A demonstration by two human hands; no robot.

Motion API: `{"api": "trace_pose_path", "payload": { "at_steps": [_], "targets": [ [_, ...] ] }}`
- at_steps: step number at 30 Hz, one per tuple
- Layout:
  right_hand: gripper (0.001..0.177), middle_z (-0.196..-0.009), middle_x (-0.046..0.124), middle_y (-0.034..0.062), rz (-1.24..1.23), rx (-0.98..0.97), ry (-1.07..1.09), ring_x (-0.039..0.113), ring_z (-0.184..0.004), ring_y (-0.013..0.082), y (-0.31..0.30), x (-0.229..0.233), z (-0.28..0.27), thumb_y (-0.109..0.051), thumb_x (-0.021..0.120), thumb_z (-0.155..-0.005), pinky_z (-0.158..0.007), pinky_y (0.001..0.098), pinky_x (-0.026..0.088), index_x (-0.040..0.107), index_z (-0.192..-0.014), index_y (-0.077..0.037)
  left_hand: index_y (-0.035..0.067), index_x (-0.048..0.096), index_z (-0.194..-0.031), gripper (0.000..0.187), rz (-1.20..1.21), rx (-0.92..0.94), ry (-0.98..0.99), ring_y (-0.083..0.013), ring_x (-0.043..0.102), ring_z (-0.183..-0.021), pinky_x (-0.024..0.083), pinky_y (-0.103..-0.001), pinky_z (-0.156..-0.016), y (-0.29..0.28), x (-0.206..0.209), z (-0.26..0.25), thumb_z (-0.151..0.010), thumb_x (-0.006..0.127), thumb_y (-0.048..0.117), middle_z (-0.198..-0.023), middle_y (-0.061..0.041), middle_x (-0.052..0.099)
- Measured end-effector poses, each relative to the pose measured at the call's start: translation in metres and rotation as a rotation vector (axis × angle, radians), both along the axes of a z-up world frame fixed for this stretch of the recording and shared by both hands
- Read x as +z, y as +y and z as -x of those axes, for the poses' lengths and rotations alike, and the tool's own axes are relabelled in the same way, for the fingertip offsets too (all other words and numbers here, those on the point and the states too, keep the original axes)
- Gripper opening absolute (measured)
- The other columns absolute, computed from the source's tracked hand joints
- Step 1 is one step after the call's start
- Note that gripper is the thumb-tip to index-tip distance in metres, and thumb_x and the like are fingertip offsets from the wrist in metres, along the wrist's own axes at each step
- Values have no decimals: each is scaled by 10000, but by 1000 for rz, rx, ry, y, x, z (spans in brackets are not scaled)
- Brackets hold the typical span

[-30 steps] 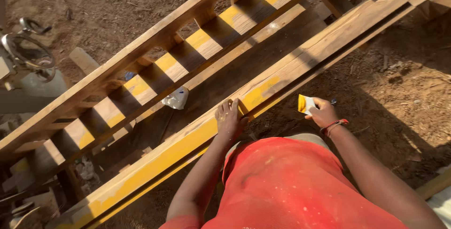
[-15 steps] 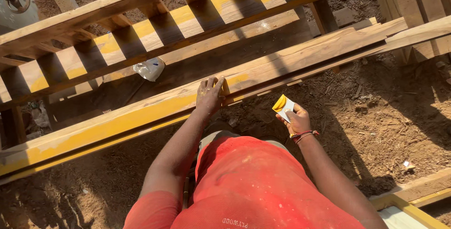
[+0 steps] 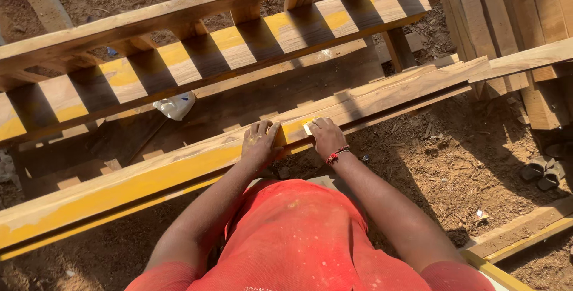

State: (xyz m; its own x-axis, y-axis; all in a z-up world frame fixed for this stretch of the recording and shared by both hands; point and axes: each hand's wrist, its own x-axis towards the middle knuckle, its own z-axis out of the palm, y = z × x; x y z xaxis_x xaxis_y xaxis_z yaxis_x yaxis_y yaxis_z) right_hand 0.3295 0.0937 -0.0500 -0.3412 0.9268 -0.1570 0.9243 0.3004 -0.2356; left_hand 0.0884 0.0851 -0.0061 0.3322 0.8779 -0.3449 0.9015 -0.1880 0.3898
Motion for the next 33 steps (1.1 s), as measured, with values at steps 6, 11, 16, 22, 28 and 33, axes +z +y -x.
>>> {"api": "trace_pose_path", "payload": {
  "at_steps": [6,11,16,22,28,33],
  "targets": [
    [369,-1197,673,109,-75,-52,35,599,-1150,313,17,13,-37,24,620,-812,-1021,405,501,736,-1146,-81,138,493,-1452,805,54,-106,69,-300,438,-1293,385,-445,-1068,21,5,-2,-777,818,434,-1392,-85,477],
    [329,-1197,667,98,155,13,-125,592,-1178,293,10,2,-65,21,619,-830,-1039,393,493,739,-1113,-96,114,533,-1379,705,118,-143,132,-309,465,-1291,374,-455,-1089,36,8,-23,-841,773,502,-1353,-128,498],
    [397,-1171,678,109,-161,15,145,635,-1128,303,4,-16,-105,57,593,-783,-983,400,541,718,-1131,-88,118,526,-1393,686,108,-148,113,-325,468,-1292,374,-480,-1076,44,4,-60,-858,753,484,-1347,-134,508],
    [303,-1009,666,100,-150,-63,176,650,-957,323,23,2,-145,-13,592,-897,-788,448,564,715,-1159,-101,132,503,-1427,715,201,-75,170,-336,450,-1307,389,-471,-1066,49,13,-109,-852,758,472,-1378,-146,480],
    [219,-1043,666,72,-36,-73,-89,643,-1022,277,41,12,-181,-92,568,-919,-856,430,548,723,-1069,-131,109,503,-1442,737,136,-129,208,-331,480,-1283,409,-476,-1059,64,15,-143,-866,747,499,-1352,-151,495],
    [304,-1101,670,71,-177,59,-59,628,-1069,266,40,-2,-219,-52,605,-833,-873,426,523,733,-1101,-117,116,533,-1380,677,192,-79,213,-330,479,-1264,415,-486,-1048,74,16,-168,-863,747,495,-1330,-146,490]
  ]
}}
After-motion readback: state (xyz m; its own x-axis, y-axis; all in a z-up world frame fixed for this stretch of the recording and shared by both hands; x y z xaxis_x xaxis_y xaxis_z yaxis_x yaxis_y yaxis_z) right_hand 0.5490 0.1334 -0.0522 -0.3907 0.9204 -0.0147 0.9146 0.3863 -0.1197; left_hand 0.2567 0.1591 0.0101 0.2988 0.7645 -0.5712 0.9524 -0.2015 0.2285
